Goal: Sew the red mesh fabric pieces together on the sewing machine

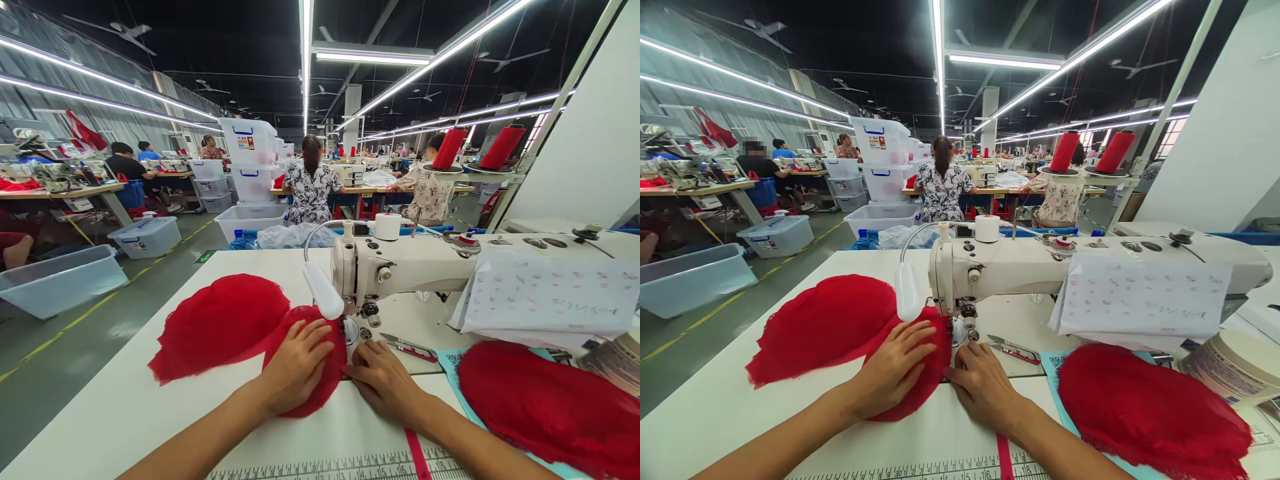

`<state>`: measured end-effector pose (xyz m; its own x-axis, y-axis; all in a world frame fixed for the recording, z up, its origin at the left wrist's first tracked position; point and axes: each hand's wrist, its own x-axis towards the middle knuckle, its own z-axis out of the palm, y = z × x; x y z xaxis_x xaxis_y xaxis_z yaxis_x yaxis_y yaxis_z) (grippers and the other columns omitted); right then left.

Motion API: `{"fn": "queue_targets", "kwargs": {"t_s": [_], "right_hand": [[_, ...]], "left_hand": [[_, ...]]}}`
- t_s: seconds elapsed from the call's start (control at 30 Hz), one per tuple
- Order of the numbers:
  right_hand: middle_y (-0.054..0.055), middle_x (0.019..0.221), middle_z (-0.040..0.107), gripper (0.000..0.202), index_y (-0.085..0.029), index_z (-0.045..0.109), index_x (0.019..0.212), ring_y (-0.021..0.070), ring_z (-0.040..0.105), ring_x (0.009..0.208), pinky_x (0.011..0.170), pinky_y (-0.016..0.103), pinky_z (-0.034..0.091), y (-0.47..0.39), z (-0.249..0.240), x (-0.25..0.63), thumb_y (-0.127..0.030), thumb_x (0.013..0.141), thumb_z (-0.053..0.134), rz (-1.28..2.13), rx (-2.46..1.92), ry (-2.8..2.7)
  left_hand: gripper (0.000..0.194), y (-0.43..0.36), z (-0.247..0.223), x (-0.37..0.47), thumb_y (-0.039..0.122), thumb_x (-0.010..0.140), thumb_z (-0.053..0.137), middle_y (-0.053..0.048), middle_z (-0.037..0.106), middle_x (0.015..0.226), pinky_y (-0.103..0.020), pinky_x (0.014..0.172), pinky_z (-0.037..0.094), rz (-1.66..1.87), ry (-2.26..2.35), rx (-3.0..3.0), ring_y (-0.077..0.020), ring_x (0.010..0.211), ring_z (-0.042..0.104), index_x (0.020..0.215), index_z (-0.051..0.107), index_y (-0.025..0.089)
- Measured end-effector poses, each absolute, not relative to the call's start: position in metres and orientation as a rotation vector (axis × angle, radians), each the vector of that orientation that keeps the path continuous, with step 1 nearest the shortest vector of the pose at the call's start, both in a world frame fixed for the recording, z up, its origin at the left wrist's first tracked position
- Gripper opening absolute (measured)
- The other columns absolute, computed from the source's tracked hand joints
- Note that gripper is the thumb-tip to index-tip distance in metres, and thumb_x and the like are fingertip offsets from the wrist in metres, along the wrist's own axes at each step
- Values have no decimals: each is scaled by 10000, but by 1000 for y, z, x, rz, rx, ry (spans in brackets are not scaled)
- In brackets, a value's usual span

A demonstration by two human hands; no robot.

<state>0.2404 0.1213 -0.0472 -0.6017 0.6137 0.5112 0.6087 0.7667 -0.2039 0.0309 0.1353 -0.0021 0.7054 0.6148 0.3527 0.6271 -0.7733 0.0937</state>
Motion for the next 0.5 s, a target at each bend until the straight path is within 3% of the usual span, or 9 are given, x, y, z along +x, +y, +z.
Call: {"fn": "queue_targets", "kwargs": {"t_s": [0.23,0.5], "right_hand": [[37,794,517,218,-215,619,899,169,437,758,666,311,318,121,-47,241,-97,835,448,33,-909,-2387],[35,781,510,216,-211,620,855,164,423,741,651,304,299,128,-49,241,-89,824,445,-12,-900,-2384]], "left_hand": [[382,128,-5,25,110,746,472,-92,564,1201,-469,1009,297,-338,-967,-3166,-244,1141,486,1082,594,245],[396,128,-7,23,215,775,546,-153,492,1276,-576,982,288,-184,-984,-3185,-313,1224,394,1171,547,218]]}}
